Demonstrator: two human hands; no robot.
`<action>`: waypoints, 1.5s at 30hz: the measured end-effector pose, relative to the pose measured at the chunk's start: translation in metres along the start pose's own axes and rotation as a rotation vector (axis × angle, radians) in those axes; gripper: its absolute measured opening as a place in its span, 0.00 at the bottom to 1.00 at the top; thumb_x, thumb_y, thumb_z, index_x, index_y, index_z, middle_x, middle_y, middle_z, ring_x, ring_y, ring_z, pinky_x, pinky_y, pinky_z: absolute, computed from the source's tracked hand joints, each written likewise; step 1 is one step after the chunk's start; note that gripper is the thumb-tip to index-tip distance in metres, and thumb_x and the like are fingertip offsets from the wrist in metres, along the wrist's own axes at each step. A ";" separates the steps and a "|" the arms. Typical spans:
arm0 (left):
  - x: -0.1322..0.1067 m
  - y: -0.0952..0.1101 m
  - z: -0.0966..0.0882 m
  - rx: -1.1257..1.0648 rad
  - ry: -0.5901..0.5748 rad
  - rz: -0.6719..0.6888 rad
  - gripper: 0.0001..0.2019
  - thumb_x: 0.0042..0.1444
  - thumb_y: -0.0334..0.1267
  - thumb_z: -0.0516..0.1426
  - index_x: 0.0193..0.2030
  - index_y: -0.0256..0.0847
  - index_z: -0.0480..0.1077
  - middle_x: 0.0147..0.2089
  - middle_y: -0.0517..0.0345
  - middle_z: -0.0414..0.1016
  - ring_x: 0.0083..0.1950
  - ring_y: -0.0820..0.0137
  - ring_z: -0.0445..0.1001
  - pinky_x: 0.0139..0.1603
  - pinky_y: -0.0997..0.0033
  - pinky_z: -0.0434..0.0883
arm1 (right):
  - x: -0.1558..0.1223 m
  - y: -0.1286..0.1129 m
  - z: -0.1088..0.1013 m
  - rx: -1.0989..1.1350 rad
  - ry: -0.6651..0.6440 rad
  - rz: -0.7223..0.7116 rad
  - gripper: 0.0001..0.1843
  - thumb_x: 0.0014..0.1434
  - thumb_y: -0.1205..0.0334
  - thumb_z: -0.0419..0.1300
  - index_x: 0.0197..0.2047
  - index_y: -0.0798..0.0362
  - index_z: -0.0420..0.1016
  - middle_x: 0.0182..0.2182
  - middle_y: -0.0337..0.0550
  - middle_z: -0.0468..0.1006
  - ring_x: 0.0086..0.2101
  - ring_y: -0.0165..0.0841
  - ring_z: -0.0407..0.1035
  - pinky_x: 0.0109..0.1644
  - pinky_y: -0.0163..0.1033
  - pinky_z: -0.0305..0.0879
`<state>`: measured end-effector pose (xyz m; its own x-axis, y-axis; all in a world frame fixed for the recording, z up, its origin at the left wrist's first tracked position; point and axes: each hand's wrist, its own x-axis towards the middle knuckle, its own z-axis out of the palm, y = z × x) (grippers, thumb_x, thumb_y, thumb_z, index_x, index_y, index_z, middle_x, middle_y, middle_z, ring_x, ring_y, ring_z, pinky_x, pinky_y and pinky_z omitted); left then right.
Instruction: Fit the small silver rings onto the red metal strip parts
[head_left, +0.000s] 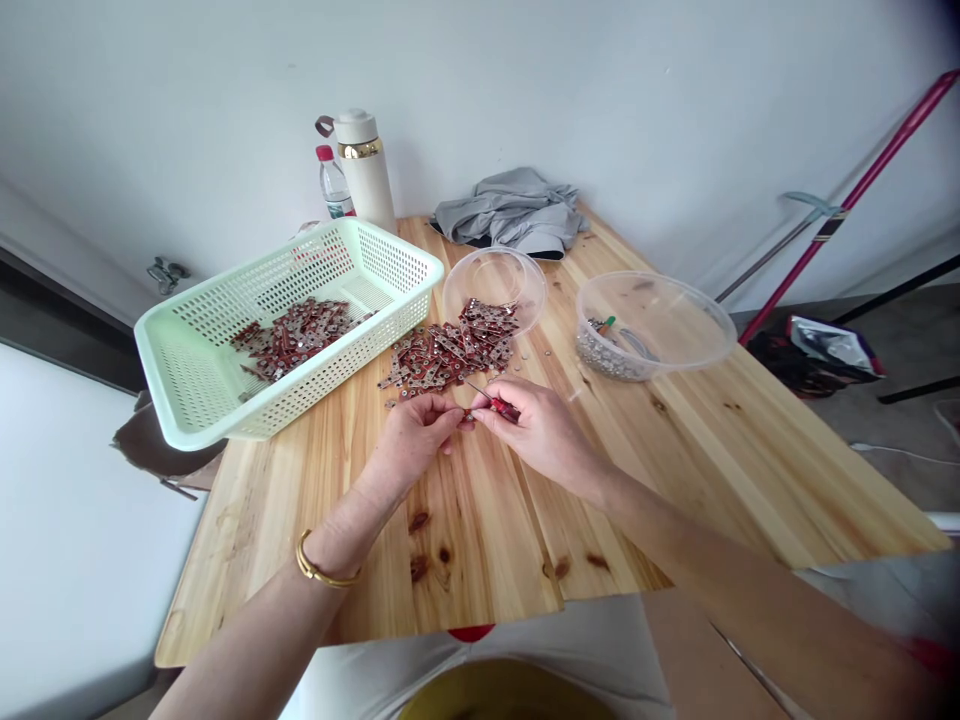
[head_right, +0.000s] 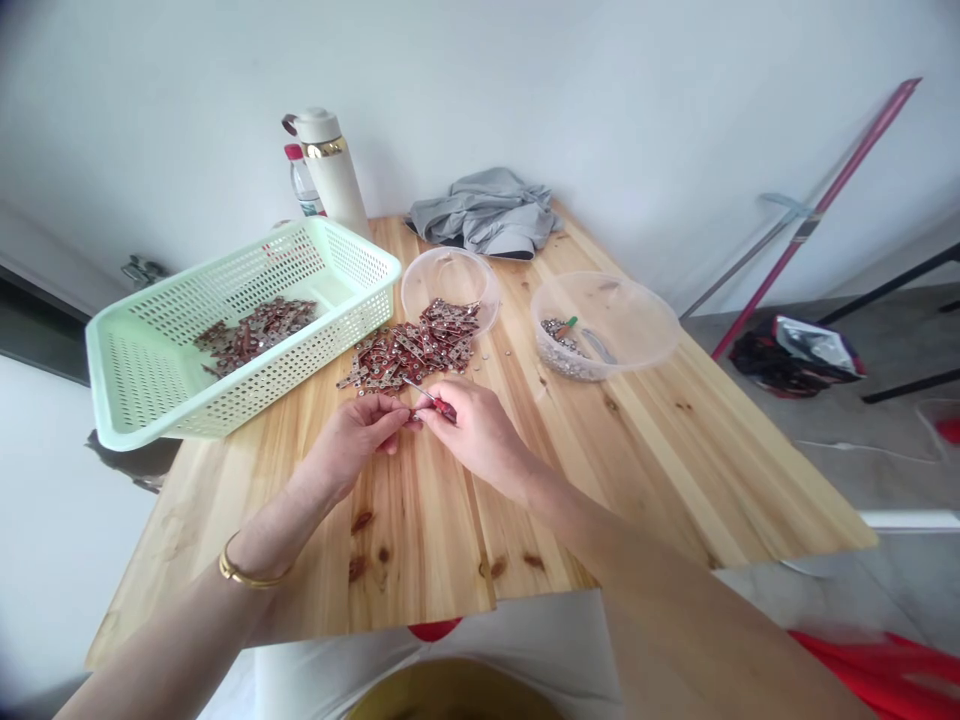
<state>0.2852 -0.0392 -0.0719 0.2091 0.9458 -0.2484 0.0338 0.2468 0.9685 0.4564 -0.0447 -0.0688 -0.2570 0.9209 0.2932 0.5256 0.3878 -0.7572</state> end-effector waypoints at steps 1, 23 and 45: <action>0.000 0.000 0.000 -0.011 -0.004 -0.002 0.07 0.50 0.38 0.61 0.30 0.36 0.70 0.29 0.58 0.78 0.20 0.81 0.63 0.24 0.77 0.62 | 0.001 0.000 0.001 0.000 0.010 -0.008 0.05 0.60 0.66 0.57 0.32 0.51 0.71 0.32 0.40 0.75 0.32 0.31 0.69 0.36 0.34 0.62; -0.004 -0.004 -0.009 -0.127 -0.179 -0.053 0.16 0.52 0.49 0.62 0.33 0.35 0.74 0.23 0.63 0.69 0.22 0.79 0.64 0.22 0.78 0.61 | 0.013 -0.012 -0.005 0.034 -0.081 0.091 0.03 0.58 0.66 0.59 0.33 0.52 0.73 0.23 0.32 0.73 0.22 0.25 0.62 0.28 0.32 0.56; 0.002 -0.012 -0.012 -0.168 -0.067 0.006 0.17 0.42 0.47 0.67 0.29 0.36 0.70 0.21 0.65 0.67 0.19 0.82 0.57 0.17 0.79 0.50 | 0.007 -0.010 0.017 -0.042 0.129 -0.109 0.05 0.60 0.70 0.59 0.33 0.51 0.72 0.33 0.42 0.76 0.35 0.33 0.71 0.39 0.37 0.66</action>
<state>0.2735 -0.0380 -0.0843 0.2740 0.9325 -0.2354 -0.1306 0.2785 0.9515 0.4354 -0.0426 -0.0694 -0.2097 0.8697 0.4468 0.5342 0.4846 -0.6927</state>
